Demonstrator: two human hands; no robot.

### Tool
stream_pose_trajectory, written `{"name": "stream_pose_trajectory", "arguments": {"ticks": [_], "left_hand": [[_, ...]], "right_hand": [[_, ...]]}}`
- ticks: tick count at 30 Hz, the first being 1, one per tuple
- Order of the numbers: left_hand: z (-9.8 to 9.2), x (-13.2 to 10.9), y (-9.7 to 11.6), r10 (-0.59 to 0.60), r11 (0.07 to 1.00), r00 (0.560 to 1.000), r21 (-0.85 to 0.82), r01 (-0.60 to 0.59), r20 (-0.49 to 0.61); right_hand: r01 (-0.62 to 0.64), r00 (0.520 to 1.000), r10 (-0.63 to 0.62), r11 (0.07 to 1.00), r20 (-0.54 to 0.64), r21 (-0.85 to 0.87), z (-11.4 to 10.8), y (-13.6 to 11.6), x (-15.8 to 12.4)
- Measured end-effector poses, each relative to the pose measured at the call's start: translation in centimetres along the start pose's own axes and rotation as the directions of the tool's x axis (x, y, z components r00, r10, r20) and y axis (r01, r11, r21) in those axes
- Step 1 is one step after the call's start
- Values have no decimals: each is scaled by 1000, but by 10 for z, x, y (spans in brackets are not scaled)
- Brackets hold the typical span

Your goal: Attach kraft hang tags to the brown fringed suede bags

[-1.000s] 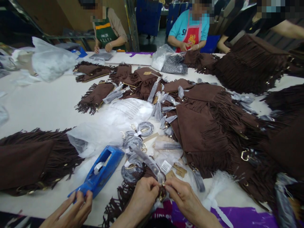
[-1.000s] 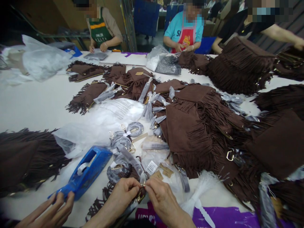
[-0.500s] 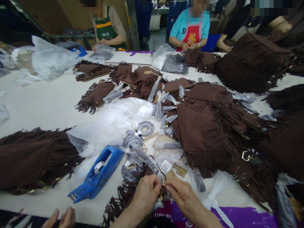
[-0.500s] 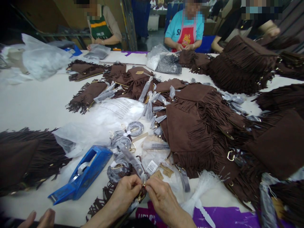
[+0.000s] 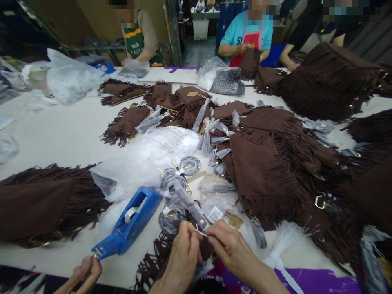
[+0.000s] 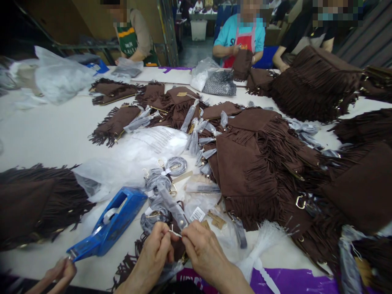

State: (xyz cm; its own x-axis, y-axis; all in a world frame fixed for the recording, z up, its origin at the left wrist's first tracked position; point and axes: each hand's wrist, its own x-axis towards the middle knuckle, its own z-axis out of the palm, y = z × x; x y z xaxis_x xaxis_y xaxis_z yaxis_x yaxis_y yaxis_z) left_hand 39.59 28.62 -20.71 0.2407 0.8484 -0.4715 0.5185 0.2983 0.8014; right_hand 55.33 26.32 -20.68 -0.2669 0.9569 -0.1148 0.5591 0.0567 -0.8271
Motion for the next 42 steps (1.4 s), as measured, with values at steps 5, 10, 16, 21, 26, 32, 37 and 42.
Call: {"name": "stream_pose_trajectory", "arguments": {"ticks": [5,10,16,21,26,32,37,42], "left_hand": [[0,0,1,-3,1000,1000,-19,3,-22],[1,1,0,-16,998,1000,-61,15,-22],[2,11,5,-141,944,983,-284,169,119],[7,17,7,-142,955,981,-243,171,132],[11,16,3,-104,981,993,-156,112,60],[11,14,0,-73,995,997,-64,74,20],[9,13,5,-133,966,990,-218,141,52],[4,15,11,-190,732,965,-628,264,183]], "right_hand": [[-17,999,21,995,42,-101,3,3,3],[-52,998,54,993,12,-105,7,6,5],[-95,995,97,993,-37,71,7,8,5],[-80,992,90,989,-83,122,10,11,4],[-72,991,84,991,-102,113,12,12,3],[-89,988,101,991,-115,101,11,10,4],[-63,984,74,995,-164,73,15,9,5],[-64,976,90,989,-200,131,10,12,2]]}}
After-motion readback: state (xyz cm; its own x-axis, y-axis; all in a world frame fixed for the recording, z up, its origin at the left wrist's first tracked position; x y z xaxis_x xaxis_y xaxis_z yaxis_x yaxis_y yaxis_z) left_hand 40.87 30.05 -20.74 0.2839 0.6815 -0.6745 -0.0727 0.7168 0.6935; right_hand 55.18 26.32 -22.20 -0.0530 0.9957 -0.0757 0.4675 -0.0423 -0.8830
